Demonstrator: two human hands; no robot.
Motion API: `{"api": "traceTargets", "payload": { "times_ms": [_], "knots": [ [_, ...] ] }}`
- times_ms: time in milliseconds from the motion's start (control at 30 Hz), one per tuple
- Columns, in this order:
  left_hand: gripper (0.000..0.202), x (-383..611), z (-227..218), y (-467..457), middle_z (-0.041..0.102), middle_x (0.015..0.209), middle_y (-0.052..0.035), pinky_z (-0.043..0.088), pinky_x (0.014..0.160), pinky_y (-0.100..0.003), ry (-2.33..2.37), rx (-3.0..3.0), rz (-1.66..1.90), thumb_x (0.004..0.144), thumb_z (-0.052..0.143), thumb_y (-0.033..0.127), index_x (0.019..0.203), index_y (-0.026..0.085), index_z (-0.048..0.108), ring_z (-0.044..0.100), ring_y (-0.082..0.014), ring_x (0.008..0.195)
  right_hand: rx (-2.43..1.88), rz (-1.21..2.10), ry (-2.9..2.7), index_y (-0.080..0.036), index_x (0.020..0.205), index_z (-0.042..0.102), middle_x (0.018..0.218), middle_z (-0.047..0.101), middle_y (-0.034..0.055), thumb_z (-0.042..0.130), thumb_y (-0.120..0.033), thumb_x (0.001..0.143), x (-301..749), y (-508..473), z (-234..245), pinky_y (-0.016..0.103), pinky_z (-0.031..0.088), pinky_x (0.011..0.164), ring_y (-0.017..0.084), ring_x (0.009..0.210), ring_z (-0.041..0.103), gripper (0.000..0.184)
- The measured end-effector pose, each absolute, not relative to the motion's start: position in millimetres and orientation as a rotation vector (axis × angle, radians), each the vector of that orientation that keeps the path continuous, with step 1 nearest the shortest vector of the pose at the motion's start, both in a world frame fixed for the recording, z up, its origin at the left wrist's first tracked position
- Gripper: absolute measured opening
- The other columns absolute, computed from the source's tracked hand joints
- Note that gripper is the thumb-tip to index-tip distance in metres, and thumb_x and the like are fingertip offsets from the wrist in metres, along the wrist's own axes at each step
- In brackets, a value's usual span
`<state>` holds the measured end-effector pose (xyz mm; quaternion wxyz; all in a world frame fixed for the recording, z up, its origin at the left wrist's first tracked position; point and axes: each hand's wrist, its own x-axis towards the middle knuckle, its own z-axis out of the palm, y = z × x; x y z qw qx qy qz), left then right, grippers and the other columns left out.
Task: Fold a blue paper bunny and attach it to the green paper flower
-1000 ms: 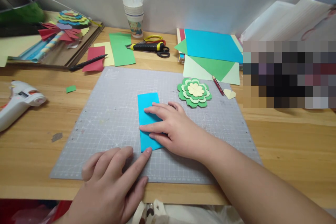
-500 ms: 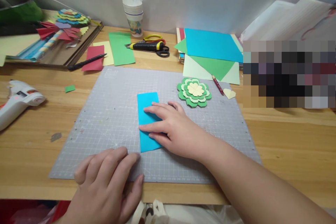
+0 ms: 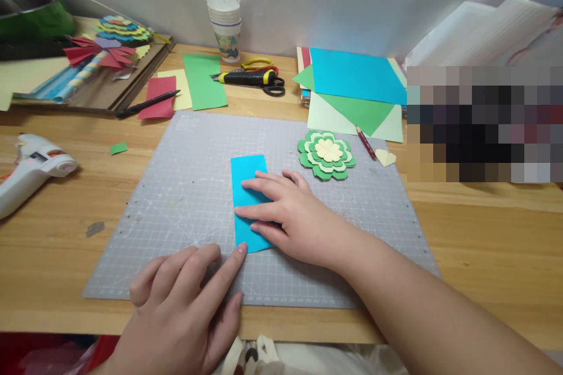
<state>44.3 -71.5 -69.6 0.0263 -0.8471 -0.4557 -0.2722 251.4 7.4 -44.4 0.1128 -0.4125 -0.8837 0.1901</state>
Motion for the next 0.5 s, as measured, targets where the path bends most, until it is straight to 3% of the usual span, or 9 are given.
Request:
{"api": "traceTargets", "payload": {
  "times_ms": [367, 500],
  "knots": [
    [0.033, 42.7, -70.7, -74.4, 0.069, 0.097, -0.0062, 0.032, 0.087, -0.039, -1.419, -2.613, -0.836, 0.084, 0.056, 0.033, 0.113, 0.022, 0.068, 0.057, -0.0226, 0.092, -1.203, 0.569, -2.592, -0.036, 0.118, 0.065, 0.141, 0.05, 0.0056, 0.055, -0.023, 0.092, 252.0, 8.0, -45.6, 0.058, 0.022, 0.107, 0.027, 0.135, 0.039, 0.03],
    [0.035, 42.2, -71.6, -73.3, 0.072, 0.102, -0.0011, 0.032, 0.092, -0.037, -1.418, -2.626, -0.826, 0.083, 0.058, 0.035, 0.115, 0.024, 0.066, 0.059, -0.0202, 0.094, -1.203, 0.563, -2.595, -0.036, 0.117, 0.066, 0.14, 0.051, 0.0056, 0.055, -0.023, 0.092, 251.6, 8.3, -45.1, 0.058, 0.023, 0.107, 0.028, 0.134, 0.04, 0.03]
  ]
}}
